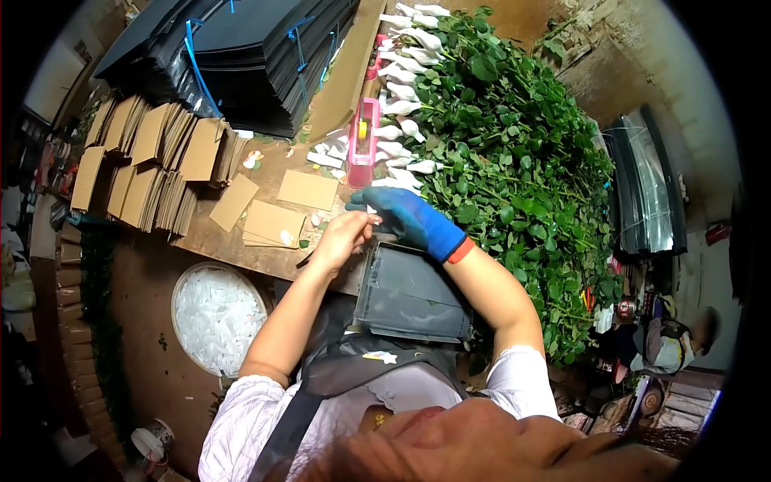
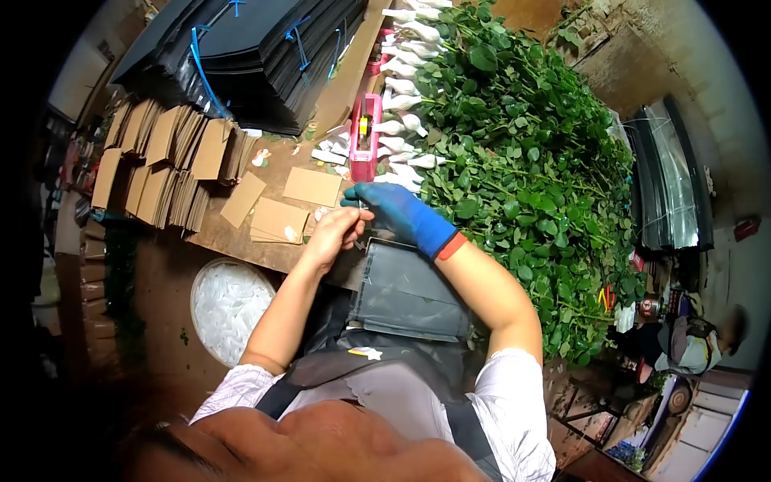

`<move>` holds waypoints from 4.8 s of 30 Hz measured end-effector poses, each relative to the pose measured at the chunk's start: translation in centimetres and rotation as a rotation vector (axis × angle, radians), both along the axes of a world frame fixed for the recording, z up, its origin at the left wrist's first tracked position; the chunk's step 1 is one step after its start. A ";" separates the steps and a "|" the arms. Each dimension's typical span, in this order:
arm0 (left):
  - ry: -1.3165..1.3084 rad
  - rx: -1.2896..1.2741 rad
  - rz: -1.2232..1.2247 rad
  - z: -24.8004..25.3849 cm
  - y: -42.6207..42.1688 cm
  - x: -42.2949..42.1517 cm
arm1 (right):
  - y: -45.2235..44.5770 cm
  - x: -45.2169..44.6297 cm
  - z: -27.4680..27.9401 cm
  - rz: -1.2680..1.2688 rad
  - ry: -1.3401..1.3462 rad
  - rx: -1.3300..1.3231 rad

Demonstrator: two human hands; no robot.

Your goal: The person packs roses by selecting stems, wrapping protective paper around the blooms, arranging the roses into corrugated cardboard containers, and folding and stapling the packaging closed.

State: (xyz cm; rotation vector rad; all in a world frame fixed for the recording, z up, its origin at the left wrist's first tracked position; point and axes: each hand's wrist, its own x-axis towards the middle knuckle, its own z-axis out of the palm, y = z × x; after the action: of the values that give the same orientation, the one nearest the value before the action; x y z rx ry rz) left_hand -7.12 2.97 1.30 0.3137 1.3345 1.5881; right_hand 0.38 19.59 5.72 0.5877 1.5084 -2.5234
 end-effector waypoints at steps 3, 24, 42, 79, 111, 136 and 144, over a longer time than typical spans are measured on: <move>-0.099 -0.137 0.015 -4.0 -0.9 -3.5 | -0.4 0.8 -1.3 0.076 0.114 0.771; 1.373 0.275 -0.578 7.4 11.1 6.8 | -6.0 24.7 6.4 -0.081 0.267 0.244; 1.512 0.330 -0.532 1.9 17.6 15.8 | -9.3 30.0 -24.3 -0.730 -0.434 1.349; 0.066 0.548 -0.365 9.2 -2.3 12.3 | -17.5 35.4 8.4 -1.041 0.477 1.024; 0.354 1.176 -0.752 15.3 -0.2 42.6 | -26.6 51.7 11.0 -1.777 0.888 0.506; 0.120 0.960 -1.435 22.7 -2.9 41.5 | -26.9 61.0 -23.6 -2.355 -0.547 0.725; -0.068 1.065 -1.332 24.7 -3.2 43.2 | -34.9 74.2 -25.6 -2.422 -0.782 0.995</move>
State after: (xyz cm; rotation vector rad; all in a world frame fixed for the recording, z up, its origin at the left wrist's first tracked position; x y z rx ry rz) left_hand 36.12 -0.27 25.96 1.4073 -0.0844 0.9054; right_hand 74.60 -15.32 -19.85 -1.6767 -0.4818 -0.0027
